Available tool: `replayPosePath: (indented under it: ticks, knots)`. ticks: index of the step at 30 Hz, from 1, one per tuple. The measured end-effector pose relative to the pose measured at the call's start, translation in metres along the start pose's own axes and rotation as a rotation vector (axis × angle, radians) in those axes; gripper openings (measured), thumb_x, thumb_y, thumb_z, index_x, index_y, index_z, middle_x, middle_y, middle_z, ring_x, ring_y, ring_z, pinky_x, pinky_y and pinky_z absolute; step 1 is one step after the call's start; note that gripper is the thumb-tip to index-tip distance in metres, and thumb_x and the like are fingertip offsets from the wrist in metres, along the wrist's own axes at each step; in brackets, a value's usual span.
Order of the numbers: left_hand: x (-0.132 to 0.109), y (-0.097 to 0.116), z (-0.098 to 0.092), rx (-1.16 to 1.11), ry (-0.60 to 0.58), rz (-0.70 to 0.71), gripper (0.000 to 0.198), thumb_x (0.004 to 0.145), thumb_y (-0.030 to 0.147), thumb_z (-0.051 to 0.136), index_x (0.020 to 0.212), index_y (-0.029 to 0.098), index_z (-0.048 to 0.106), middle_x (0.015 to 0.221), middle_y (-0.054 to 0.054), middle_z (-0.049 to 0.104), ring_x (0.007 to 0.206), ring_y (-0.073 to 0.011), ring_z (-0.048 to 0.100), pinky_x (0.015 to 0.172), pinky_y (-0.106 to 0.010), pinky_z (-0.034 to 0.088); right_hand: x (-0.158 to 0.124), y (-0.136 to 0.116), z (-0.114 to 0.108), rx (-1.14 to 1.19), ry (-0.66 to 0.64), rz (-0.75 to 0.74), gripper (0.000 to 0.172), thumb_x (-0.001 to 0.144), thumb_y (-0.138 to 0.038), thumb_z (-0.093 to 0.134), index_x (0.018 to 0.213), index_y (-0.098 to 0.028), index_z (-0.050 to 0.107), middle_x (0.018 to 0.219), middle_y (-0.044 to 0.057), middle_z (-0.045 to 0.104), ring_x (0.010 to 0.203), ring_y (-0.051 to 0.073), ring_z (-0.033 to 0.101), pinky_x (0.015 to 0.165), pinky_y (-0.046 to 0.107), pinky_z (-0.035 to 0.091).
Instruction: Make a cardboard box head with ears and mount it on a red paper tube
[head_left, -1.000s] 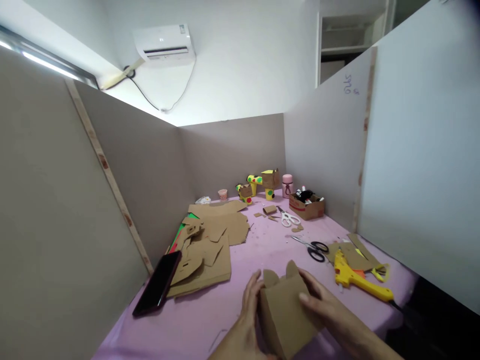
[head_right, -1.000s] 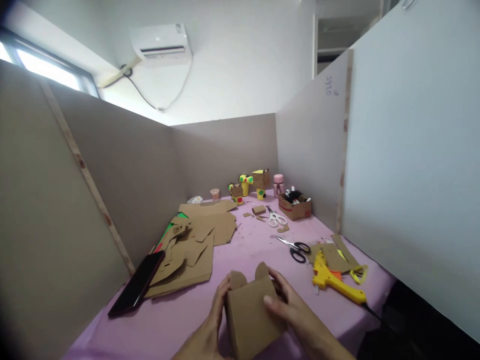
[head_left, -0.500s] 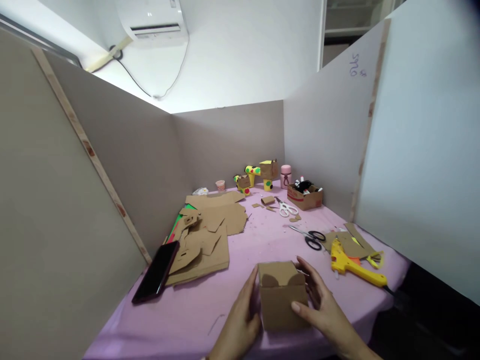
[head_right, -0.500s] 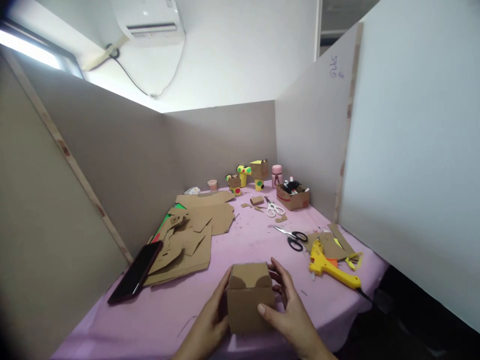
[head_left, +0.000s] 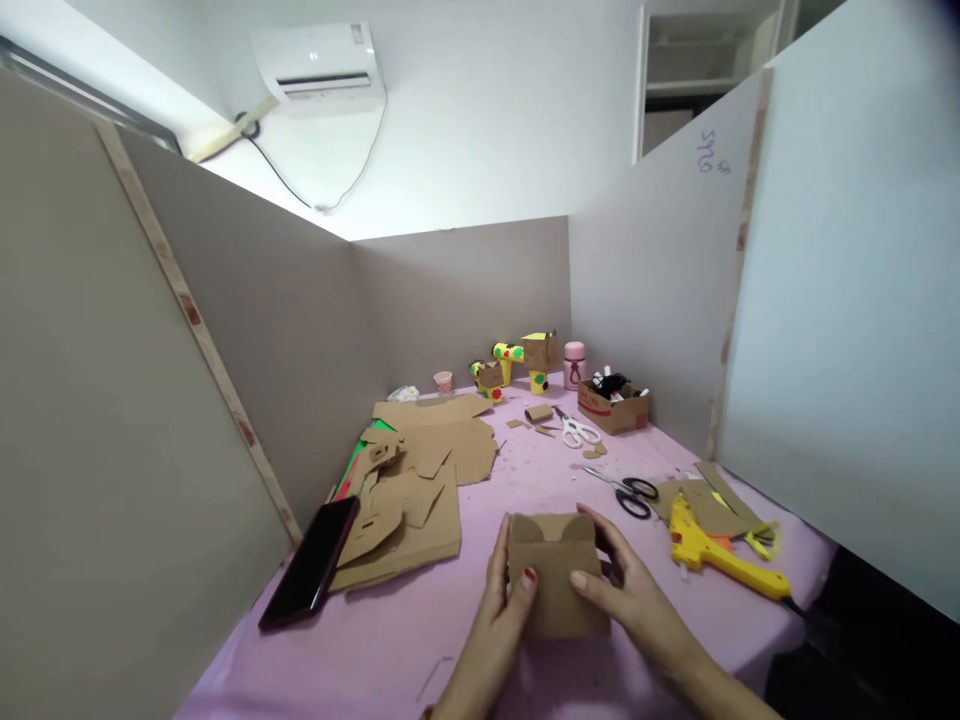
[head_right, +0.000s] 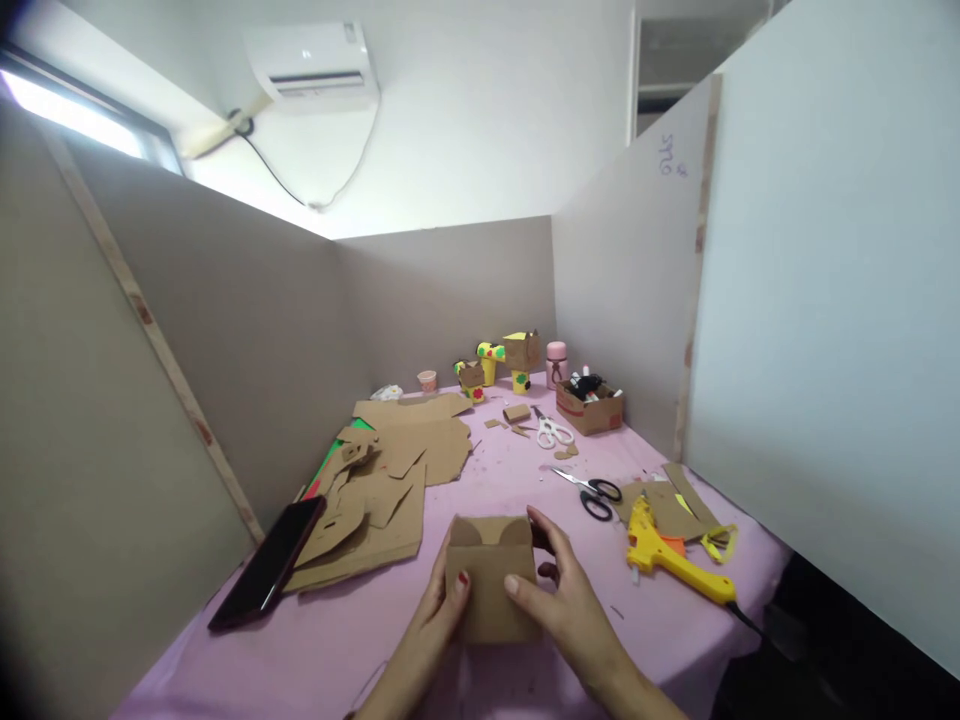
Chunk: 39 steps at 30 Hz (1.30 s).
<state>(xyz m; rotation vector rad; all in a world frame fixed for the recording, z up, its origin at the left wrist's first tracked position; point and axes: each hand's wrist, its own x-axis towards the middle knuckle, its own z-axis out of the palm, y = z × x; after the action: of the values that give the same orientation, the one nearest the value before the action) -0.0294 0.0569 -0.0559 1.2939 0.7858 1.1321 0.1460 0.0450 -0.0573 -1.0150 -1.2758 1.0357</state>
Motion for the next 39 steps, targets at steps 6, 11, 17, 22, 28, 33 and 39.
replayPosePath:
  ticks: [6, 11, 17, 22, 28, 33, 39]
  knots:
    - [0.036, 0.013, -0.002, -0.070, 0.034, 0.034, 0.077, 0.079, 0.055, 0.056, 0.143, 0.028, 0.022, 0.146, -0.011, 0.038, 0.131, -0.0275, 0.037, 0.107, -0.041, 0.032, 0.036, -0.020, -0.001, -0.199, 0.055, -0.143, 0.061, 0.088, -0.046, 0.043, 0.143, -0.026, 0.024, 0.152, 0.008, 0.021, 0.139, 0.021, 0.017, 0.111, 0.047, 0.016]
    - [0.041, 0.005, -0.004, -0.110, 0.069, 0.068, 0.071, 0.084, 0.046, 0.055, 0.143, 0.025, 0.022, 0.148, -0.011, 0.033, 0.131, -0.0249, 0.038, 0.106, -0.038, 0.035, 0.042, -0.018, -0.002, -0.348, 0.035, -0.191, 0.057, 0.091, -0.046, 0.037, 0.143, -0.028, 0.023, 0.152, 0.005, 0.024, 0.140, 0.019, 0.016, 0.114, 0.047, 0.010]
    - [0.039, -0.014, -0.007, -0.156, 0.068, 0.047, 0.068, 0.083, 0.041, 0.058, 0.142, 0.021, 0.028, 0.148, -0.011, 0.033, 0.132, -0.0256, 0.036, 0.106, -0.036, 0.035, 0.040, -0.019, -0.001, -0.443, -0.017, -0.183, 0.052, 0.090, -0.048, 0.037, 0.137, -0.026, 0.040, 0.147, 0.006, 0.036, 0.138, 0.022, 0.022, 0.114, 0.046, 0.012]
    - [0.035, -0.012, -0.009, -0.149, 0.088, 0.038, 0.067, 0.083, 0.039, 0.059, 0.141, 0.022, 0.030, 0.148, -0.011, 0.034, 0.133, -0.0269, 0.033, 0.108, -0.038, 0.032, 0.037, -0.023, 0.000, -0.407, -0.047, -0.147, 0.058, 0.088, -0.050, 0.039, 0.139, -0.021, 0.038, 0.147, 0.009, 0.036, 0.138, 0.023, 0.023, 0.114, 0.045, 0.012]
    - [0.032, -0.018, -0.001, -0.206, 0.041, 0.060, 0.069, 0.085, 0.043, 0.054, 0.143, 0.025, 0.022, 0.148, -0.010, 0.033, 0.131, -0.0268, 0.037, 0.106, -0.039, 0.035, 0.035, 0.011, 0.006, 0.077, 0.004, 0.024, 0.101, 0.070, -0.051, 0.067, 0.146, -0.023, 0.007, 0.150, 0.014, 0.027, 0.134, 0.028, 0.032, 0.105, 0.044, 0.031]
    - [0.031, -0.015, -0.001, -0.063, 0.184, 0.072, 0.061, 0.084, 0.047, 0.053, 0.137, 0.022, 0.036, 0.148, -0.010, 0.033, 0.133, -0.0243, 0.032, 0.107, -0.035, 0.030, 0.027, 0.024, 0.015, 0.444, 0.032, 0.169, 0.107, 0.056, -0.046, 0.079, 0.142, -0.020, 0.020, 0.133, 0.017, 0.050, 0.111, 0.033, 0.056, 0.090, 0.044, 0.047]
    - [0.038, 0.019, -0.002, 0.104, 0.315, 0.154, 0.032, 0.077, 0.046, 0.061, 0.092, 0.018, 0.068, 0.096, -0.007, 0.067, 0.094, -0.0224, 0.058, 0.083, -0.028, 0.044, 0.020, 0.020, 0.018, 0.472, 0.052, 0.188, 0.103, 0.049, -0.043, 0.083, 0.136, -0.022, 0.033, 0.127, 0.014, 0.055, 0.107, 0.033, 0.058, 0.086, 0.042, 0.048]
